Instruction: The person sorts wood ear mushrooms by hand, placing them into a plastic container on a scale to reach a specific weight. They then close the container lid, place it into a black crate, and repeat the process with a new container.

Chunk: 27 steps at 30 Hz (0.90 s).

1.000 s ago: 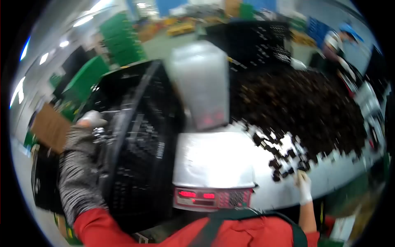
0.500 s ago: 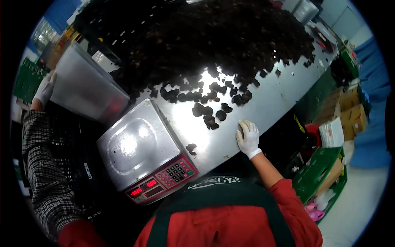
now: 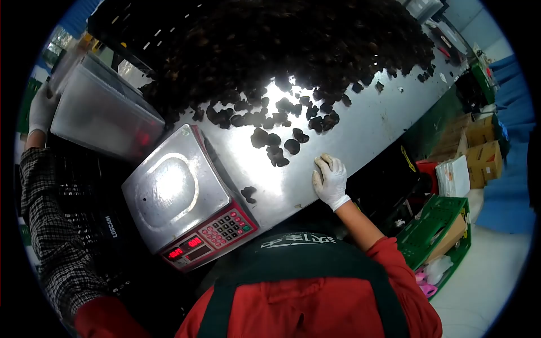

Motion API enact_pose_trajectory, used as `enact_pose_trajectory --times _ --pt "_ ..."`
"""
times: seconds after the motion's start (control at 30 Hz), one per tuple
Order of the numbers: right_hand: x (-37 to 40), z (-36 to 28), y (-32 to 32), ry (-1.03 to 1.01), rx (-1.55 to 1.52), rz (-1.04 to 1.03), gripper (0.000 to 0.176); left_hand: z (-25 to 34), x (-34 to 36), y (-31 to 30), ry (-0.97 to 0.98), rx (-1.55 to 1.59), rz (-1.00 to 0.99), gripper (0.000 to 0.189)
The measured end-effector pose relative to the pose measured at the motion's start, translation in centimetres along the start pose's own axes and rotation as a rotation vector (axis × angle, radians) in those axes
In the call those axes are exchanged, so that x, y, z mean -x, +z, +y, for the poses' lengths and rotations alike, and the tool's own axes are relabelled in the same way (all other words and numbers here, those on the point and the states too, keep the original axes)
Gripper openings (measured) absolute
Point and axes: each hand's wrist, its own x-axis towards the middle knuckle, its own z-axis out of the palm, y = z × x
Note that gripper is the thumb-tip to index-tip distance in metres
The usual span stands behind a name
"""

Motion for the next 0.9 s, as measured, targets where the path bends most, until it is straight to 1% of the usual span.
enact_pose_trajectory --times 0.07,0.13,0.2,0.23,0.3,0.33,0.37,0.4,0.43,0.47,0.5,0.53,0.57,0.6,0.63,0.67,0.7,0.77,0.83,0.87,0.9 --pt "-0.3 0.1 -0.2 -0.014 -0.044 -0.002 0.035 0.9 0.9 -3.1 -0.042 0.111 0.103 0.023" --pt "-1.8 0.2 -0.5 -0.032 -0.113 0.016 0.031 2.6 4.4 -7.3 -0.012 0.242 0.278 0.020" --pt "-5.0 -0.2 -0.6 -0.048 -0.224 0.040 0.027 5.9 10.7 -12.1 0.080 0.359 0.412 0.017" --pt "-7.0 -0.3 -0.6 -0.081 -0.235 -0.011 0.023 7.8 14.4 -14.1 0.123 0.389 0.428 0.016" --pt "-11.7 -0.2 0.4 -0.147 -0.262 -0.105 0.018 12.8 22.0 -16.9 0.164 0.414 0.397 0.015" --pt "-13.2 -0.1 1.3 -0.167 -0.223 -0.157 0.015 17.0 25.5 -18.5 -0.052 0.325 0.226 0.021" --pt "-14.4 0.0 2.1 -0.186 -0.183 -0.208 0.013 19.6 28.6 -18.6 -0.167 0.419 0.141 0.015" --pt "-15.6 -0.2 2.4 -0.185 -0.095 -0.338 0.012 21.7 31.1 -19.1 -0.201 0.475 0.064 0.016" --pt "-16.1 0.1 3.3 -0.202 -0.061 -0.407 0.014 23.2 33.6 -19.2 -0.244 0.488 -0.006 0.019" --pt "-16.5 0.3 4.0 -0.241 -0.005 -0.459 0.013 24.7 35.8 -19.0 -0.341 0.508 -0.065 0.021" --pt "-16.7 0.4 4.7 -0.288 0.049 -0.513 0.013 26.1 37.1 -18.9 -0.394 0.566 -0.134 0.020" --pt "-17.0 0.5 5.2 -0.323 0.080 -0.539 0.013 27.2 38.5 -18.1 -0.418 0.562 -0.141 0.020" --pt "-17.2 0.4 5.3 -0.339 0.078 -0.547 0.012 27.8 38.6 -17.6 -0.279 0.504 -0.132 0.021" --pt "-17.4 0.4 5.5 -0.355 0.096 -0.561 0.012 28.7 39.4 -16.7 -0.394 0.528 -0.187 0.021" --pt "-17.4 0.4 5.6 -0.366 0.119 -0.573 0.012 29.5 39.2 -16.2 -0.353 0.514 -0.208 0.020" --pt "-17.5 0.4 5.7 -0.377 0.133 -0.590 0.012 30.2 39.2 -15.4 -0.317 0.429 -0.231 0.020" --pt "-17.8 -0.4 5.1 -0.412 0.195 -0.612 0.011 30.5 39.9 -14.4 -0.320 0.437 -0.333 0.026" --pt "-17.9 -0.4 5.4 -0.447 0.193 -0.617 0.012 32.7 38.3 -14.9 -0.223 0.281 -0.226 0.042" --pt "-18.3 -0.7 5.6 -0.437 0.178 -0.639 0.012 34.9 37.3 -15.9 -0.220 0.569 -0.124 0.055" --pt "-18.6 -0.7 5.7 -0.433 0.179 -0.651 0.012 36.7 37.0 -15.9 -0.128 0.722 -0.093 0.053" --pt "-18.7 -0.5 6.0 -0.413 0.144 -0.648 0.013 38.8 36.3 -16.0 -0.069 0.872 -0.209 0.049"
